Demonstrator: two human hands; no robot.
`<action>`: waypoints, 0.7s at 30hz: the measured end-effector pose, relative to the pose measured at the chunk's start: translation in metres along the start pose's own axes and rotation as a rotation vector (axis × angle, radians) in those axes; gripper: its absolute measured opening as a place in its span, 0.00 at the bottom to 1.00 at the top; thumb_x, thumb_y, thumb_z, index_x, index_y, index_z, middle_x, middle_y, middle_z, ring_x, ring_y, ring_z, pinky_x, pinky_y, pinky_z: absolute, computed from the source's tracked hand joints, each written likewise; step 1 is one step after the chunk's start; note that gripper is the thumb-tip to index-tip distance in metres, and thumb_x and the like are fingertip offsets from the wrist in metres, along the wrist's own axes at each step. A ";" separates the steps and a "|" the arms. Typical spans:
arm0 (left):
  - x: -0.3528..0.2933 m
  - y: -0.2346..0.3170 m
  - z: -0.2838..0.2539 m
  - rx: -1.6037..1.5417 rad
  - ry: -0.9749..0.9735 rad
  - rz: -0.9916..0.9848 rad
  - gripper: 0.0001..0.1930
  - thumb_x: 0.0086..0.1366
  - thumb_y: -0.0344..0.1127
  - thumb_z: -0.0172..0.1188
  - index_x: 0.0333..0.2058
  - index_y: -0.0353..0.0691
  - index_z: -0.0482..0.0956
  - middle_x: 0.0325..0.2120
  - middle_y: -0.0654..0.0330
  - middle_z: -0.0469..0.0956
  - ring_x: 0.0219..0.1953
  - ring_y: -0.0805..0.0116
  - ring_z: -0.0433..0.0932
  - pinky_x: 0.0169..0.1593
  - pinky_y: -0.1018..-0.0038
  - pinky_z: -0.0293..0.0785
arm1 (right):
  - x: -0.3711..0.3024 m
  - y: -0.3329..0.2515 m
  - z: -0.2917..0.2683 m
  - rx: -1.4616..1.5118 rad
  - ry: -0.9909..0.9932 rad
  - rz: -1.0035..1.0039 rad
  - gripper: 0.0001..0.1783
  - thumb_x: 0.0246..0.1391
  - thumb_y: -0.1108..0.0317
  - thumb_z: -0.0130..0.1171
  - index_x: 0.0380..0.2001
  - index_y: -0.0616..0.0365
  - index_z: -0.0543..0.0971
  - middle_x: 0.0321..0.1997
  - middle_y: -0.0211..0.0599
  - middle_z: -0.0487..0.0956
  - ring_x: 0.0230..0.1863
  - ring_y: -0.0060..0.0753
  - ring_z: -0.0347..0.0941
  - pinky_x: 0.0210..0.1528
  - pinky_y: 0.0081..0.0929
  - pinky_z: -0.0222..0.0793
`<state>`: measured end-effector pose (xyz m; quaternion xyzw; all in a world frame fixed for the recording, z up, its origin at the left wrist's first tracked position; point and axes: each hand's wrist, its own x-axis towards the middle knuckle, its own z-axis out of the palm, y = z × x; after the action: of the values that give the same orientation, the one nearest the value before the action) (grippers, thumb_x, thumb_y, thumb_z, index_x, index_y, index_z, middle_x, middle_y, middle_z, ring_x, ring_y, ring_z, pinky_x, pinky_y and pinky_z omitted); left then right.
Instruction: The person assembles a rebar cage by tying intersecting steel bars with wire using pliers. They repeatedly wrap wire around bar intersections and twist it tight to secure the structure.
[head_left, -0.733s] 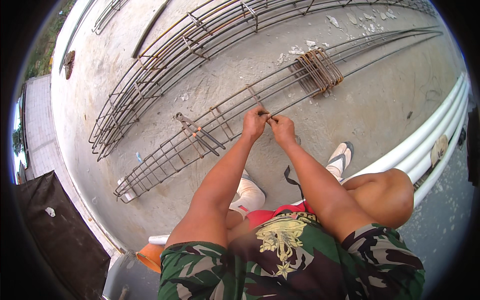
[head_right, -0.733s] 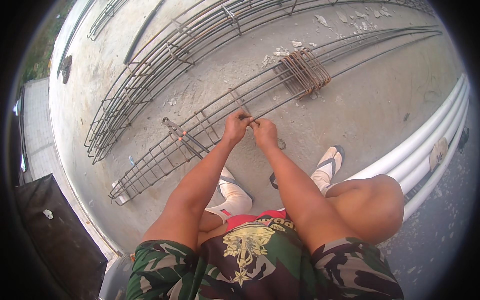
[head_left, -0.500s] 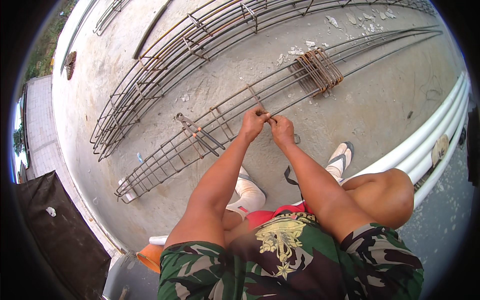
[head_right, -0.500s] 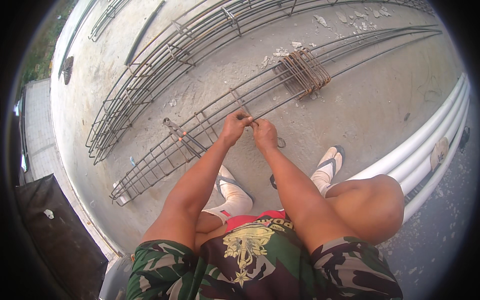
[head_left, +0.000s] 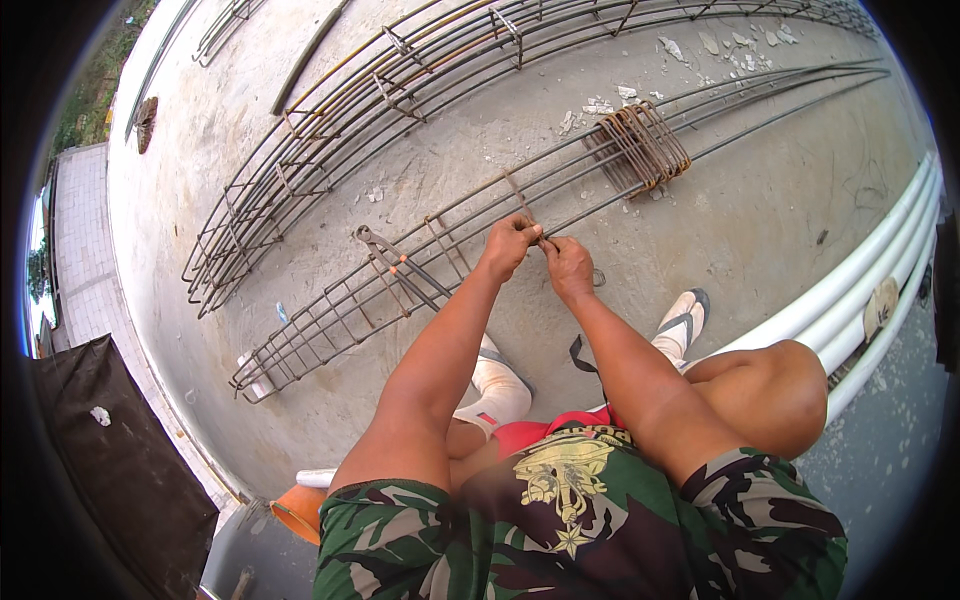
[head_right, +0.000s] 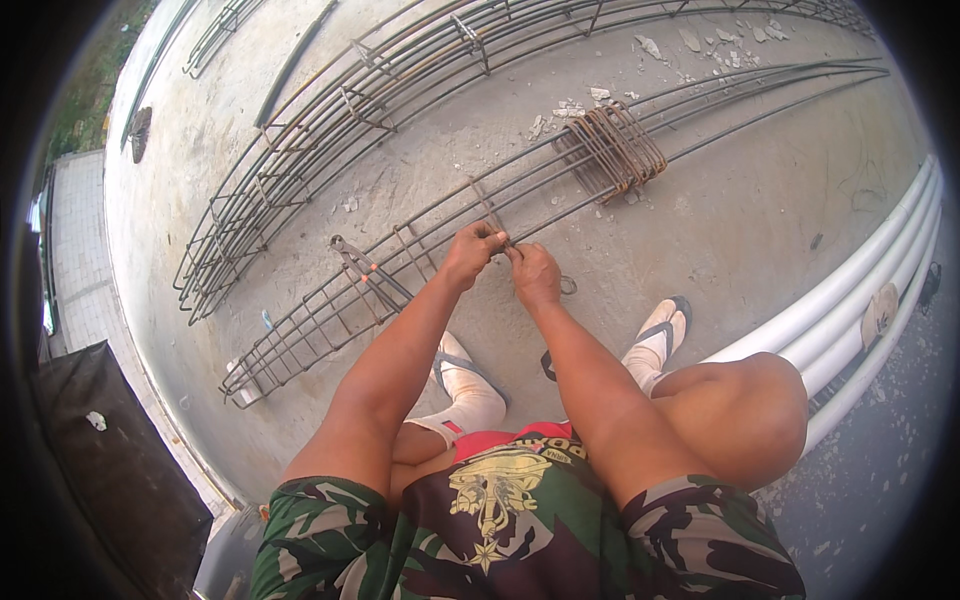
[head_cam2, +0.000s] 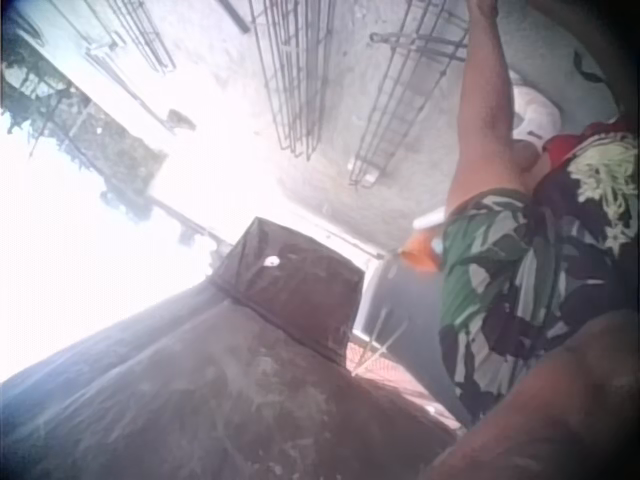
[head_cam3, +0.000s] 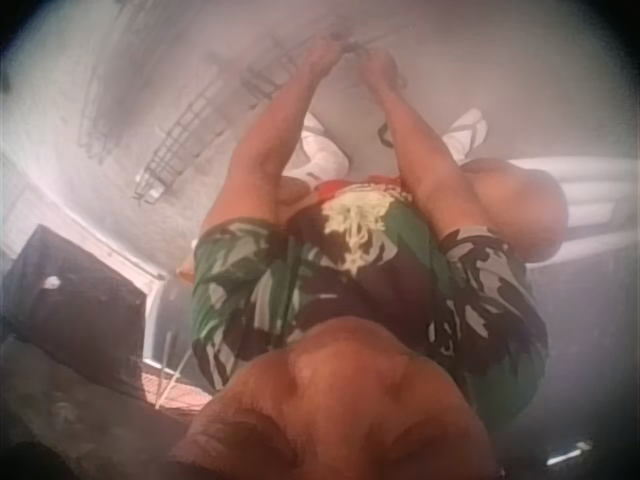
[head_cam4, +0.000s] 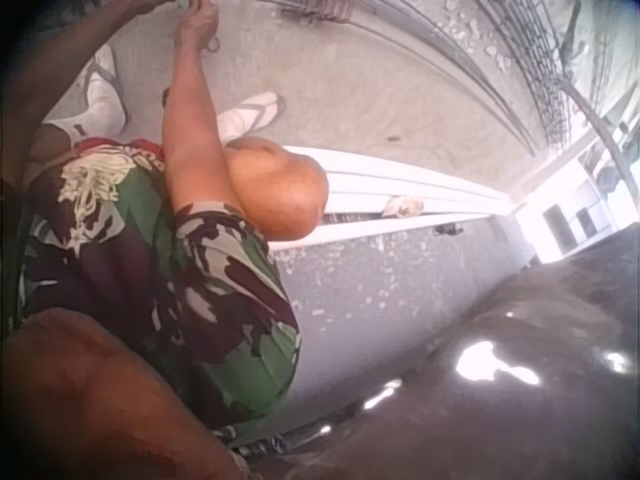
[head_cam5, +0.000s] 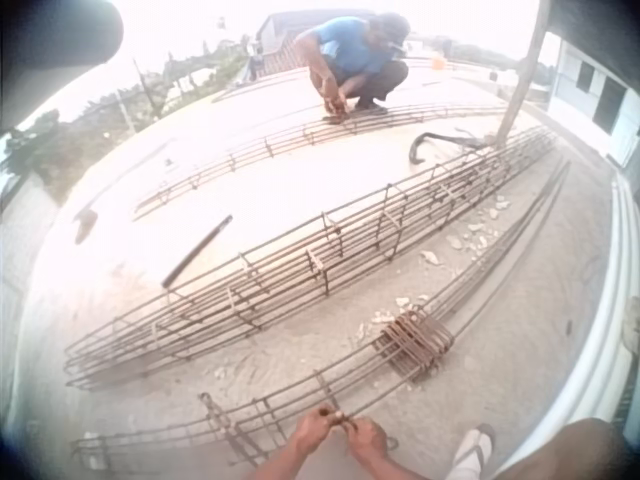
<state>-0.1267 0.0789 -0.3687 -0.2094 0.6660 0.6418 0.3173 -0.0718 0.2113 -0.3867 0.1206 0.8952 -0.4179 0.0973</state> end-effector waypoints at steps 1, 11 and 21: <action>0.001 -0.001 0.000 0.006 0.007 0.001 0.08 0.61 0.33 0.62 0.30 0.33 0.77 0.26 0.59 0.78 0.29 0.74 0.74 0.34 0.77 0.69 | 0.000 -0.001 0.000 -0.008 -0.003 0.005 0.12 0.55 0.61 0.59 0.31 0.61 0.81 0.31 0.47 0.78 0.35 0.50 0.74 0.38 0.39 0.69; 0.014 -0.007 -0.006 -0.068 -0.004 -0.047 0.08 0.62 0.33 0.62 0.34 0.35 0.76 0.32 0.58 0.79 0.33 0.72 0.76 0.36 0.76 0.70 | 0.000 -0.004 -0.002 -0.013 -0.013 -0.020 0.12 0.56 0.61 0.58 0.29 0.60 0.80 0.31 0.46 0.78 0.34 0.52 0.74 0.37 0.42 0.69; -0.007 0.009 -0.011 0.177 -0.211 0.076 0.10 0.62 0.33 0.60 0.38 0.34 0.78 0.40 0.56 0.78 0.45 0.65 0.75 0.49 0.71 0.71 | 0.004 -0.010 -0.013 -0.109 -0.024 -0.070 0.09 0.55 0.63 0.57 0.27 0.57 0.78 0.28 0.47 0.78 0.31 0.57 0.74 0.32 0.47 0.68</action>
<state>-0.1298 0.0684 -0.3577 -0.0867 0.6905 0.6105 0.3781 -0.0794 0.2160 -0.3726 0.0786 0.9190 -0.3732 0.0997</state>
